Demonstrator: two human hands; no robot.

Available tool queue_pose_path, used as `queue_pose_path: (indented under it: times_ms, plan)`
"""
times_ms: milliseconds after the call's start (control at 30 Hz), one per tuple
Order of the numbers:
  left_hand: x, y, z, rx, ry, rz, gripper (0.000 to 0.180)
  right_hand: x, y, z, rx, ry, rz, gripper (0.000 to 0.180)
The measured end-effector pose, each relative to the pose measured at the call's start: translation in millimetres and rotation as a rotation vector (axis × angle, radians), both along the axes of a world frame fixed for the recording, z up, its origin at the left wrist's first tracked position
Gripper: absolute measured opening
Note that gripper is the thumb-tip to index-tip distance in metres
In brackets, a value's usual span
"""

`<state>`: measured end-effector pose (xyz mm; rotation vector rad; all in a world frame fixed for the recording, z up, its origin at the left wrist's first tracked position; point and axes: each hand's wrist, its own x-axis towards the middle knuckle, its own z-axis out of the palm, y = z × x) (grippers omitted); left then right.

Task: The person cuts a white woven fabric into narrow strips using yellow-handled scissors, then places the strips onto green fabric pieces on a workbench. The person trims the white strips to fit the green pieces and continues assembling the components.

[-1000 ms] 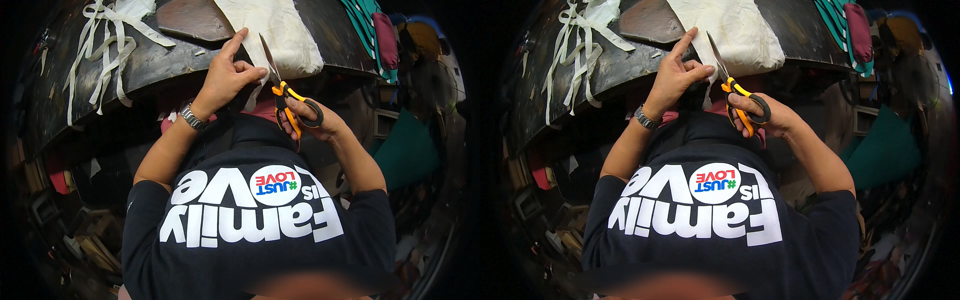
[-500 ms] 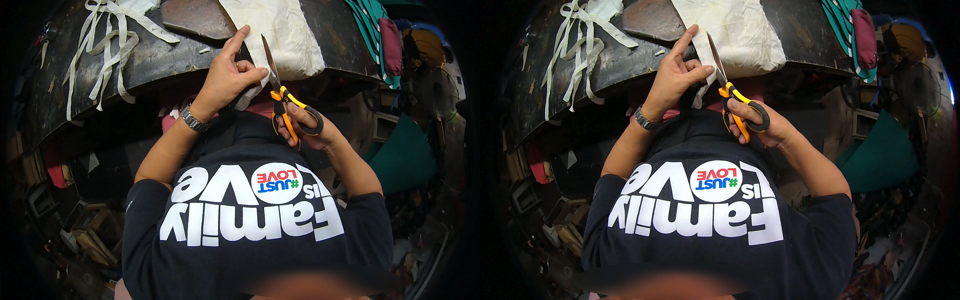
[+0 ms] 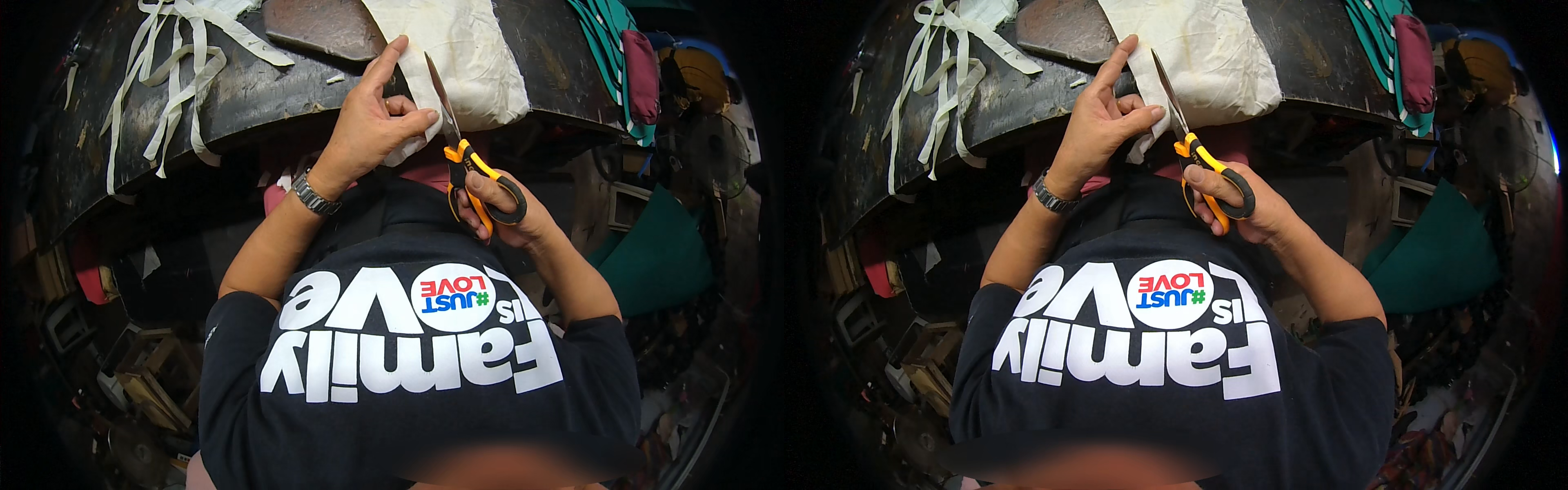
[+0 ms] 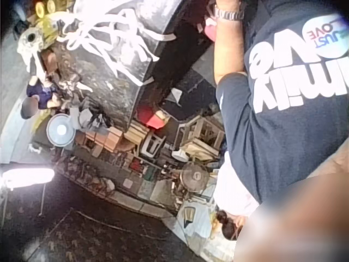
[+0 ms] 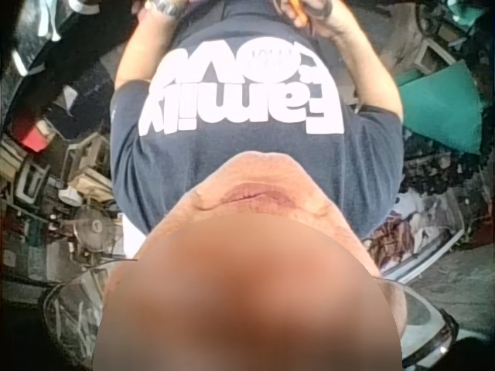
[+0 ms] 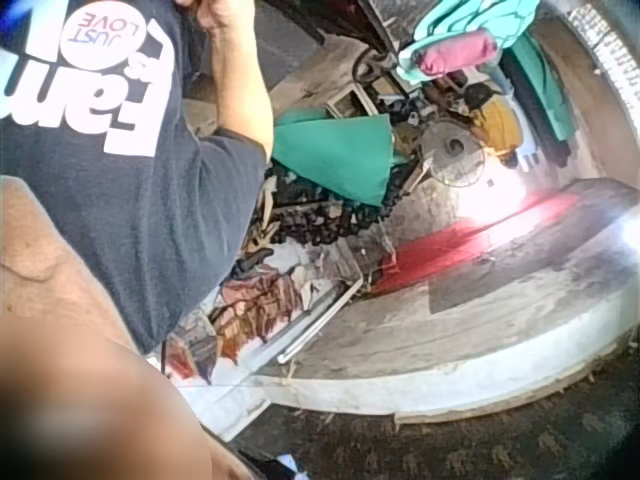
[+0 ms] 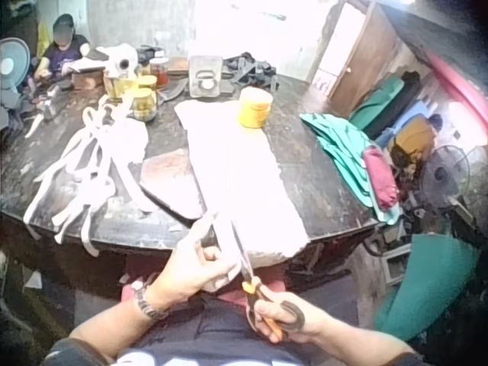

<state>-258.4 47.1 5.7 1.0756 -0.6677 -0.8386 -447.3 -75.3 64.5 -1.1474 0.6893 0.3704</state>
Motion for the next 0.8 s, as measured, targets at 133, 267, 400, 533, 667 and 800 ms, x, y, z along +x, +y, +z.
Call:
queue_pose_path:
  times_ms: [133, 267, 400, 533, 667, 800]
  plan:
    - [0.6, 0.9, -2.6, 0.008, 0.017, -0.003, 0.092, -0.1, 2.5, -1.1, -0.016, 0.030, -0.008, 0.043]
    - [1.2, 4.5, -2.5, 0.042, -0.003, -0.007, 0.090, 1.1, 2.2, 0.0, -0.007, 0.070, -0.030, 0.041]
    - [20.9, -1.2, 1.4, 0.064, -0.057, 0.068, 0.084, 3.5, -1.4, 4.9, -0.007, 0.057, -0.005, 0.041]
    - [44.3, -8.6, 6.7, 0.096, -0.117, 0.035, 0.081, 9.0, -3.3, 9.1, -0.015, 0.076, 0.011, 0.045]
    - [45.1, -5.8, 10.6, 0.134, -0.078, -0.031, 0.085, 20.1, -9.4, 13.0, 0.010, 0.061, 0.027, 0.051]
    - [42.5, -7.4, 12.3, 0.054, -0.068, -0.017, 0.088, 34.1, -9.1, 11.0, 0.083, 0.059, -0.030, 0.057]
